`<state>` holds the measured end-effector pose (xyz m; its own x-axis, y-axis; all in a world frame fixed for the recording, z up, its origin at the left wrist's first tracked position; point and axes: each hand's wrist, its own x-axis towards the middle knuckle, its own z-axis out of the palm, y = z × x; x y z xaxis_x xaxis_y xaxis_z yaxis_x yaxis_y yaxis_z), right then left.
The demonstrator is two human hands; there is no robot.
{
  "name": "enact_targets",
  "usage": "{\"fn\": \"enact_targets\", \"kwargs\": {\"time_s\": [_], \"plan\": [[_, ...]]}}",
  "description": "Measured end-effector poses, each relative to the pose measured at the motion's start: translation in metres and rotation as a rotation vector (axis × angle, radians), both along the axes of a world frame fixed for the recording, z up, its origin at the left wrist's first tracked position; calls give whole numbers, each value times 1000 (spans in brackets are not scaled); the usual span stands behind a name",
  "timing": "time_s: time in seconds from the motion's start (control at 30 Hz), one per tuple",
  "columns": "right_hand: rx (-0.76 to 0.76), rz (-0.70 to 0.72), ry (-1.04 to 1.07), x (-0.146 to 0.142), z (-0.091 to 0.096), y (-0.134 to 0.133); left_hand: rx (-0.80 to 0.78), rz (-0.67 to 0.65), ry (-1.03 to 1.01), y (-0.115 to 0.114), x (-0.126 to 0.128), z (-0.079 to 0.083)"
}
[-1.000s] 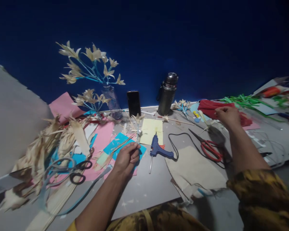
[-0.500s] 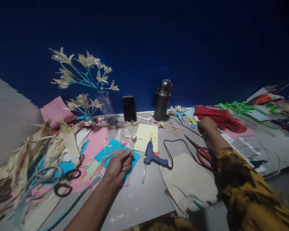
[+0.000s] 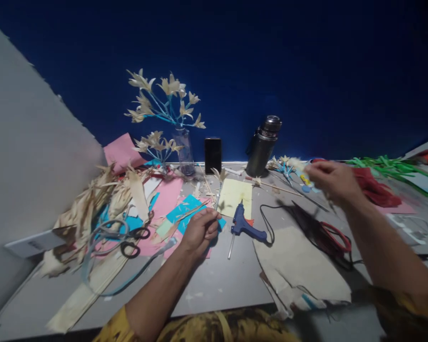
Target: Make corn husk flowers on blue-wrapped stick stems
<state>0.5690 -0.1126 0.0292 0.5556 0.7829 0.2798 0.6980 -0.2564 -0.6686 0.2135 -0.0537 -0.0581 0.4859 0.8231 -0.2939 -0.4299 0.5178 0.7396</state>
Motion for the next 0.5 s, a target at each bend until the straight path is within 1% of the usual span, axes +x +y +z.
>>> {"fn": "enact_targets", "kwargs": {"time_s": [0.03, 0.1, 0.17, 0.2, 0.27, 0.33, 0.5], "plan": [[-25, 144, 52, -29, -2, -5, 19, -11, -6, -1, 0, 1], [-30, 333, 41, -84, -11, -12, 52, -31, -11, -5, 0, 4], [-19, 418, 27, -127, -24, -15, 75, -45, -6, -9, 1, 5], [-32, 451, 45, -143, -30, -16, 82, -46, 0, -11, 2, 5], [-37, 486, 117, -164, -42, -16, 91, -46, 21, -15, 4, 5], [-35, 500, 188, -177, -50, -16, 103, -35, 53, -17, 6, 4], [34, 429, 344, -195, -64, -20, 170, 23, 159, -18, 7, 2]]}}
